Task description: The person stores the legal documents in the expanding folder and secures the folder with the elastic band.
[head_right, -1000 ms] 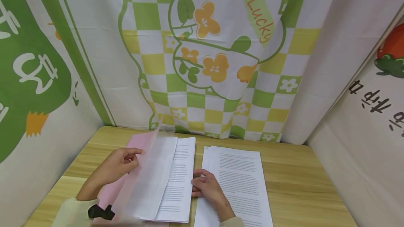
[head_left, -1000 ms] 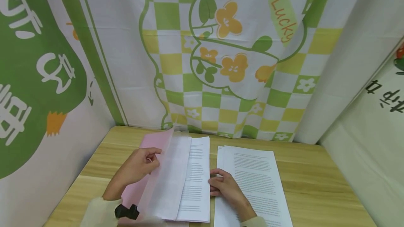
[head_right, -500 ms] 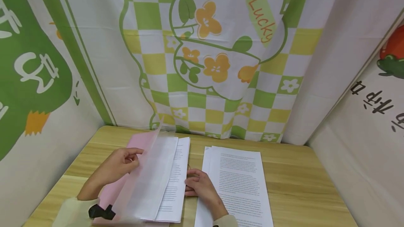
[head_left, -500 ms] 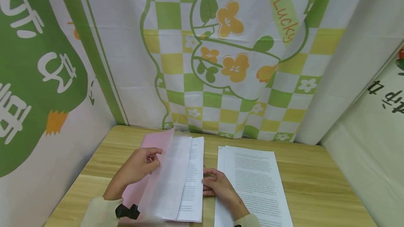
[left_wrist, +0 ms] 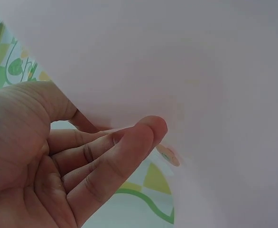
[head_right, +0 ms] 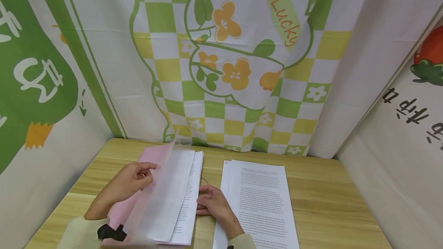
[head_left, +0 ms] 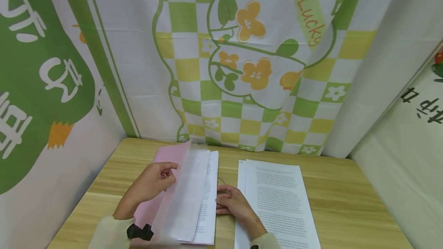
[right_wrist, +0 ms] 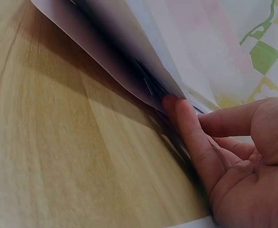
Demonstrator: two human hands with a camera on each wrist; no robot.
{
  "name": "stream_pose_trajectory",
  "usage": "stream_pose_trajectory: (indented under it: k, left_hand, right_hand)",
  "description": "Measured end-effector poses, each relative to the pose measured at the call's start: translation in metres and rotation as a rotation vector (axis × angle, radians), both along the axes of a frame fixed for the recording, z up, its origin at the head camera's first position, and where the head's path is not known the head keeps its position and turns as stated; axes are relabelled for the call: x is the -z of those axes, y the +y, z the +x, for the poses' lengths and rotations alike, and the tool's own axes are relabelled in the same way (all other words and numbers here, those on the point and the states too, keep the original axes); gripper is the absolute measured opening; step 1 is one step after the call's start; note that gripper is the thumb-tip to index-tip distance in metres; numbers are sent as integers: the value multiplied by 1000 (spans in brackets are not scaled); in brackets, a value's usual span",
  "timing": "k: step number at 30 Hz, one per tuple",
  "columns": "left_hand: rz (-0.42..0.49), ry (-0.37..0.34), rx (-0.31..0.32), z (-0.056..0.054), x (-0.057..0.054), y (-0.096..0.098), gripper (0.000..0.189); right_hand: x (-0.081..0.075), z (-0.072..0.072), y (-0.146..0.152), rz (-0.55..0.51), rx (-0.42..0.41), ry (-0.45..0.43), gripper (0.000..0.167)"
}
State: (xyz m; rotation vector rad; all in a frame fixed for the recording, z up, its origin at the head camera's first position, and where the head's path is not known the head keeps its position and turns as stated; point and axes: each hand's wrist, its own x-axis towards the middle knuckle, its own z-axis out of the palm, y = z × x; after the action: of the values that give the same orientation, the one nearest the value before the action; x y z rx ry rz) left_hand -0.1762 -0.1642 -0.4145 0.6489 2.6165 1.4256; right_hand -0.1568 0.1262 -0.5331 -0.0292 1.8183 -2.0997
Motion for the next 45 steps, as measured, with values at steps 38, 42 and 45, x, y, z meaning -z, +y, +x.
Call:
stream_pose_trajectory:
  k: [38,42,45]
  left_hand:
    - [2,35,33,-1,1,4,42]
    - [7,40,43,0,2,4,42]
    - [11,38,49,1,3,4,42]
  right_hand:
    - [-1,-1,-21,95,18,132,60]
    - [-1,-2,-23,122,1,189,60]
    - [0,-2,-25,136,-1,201,60]
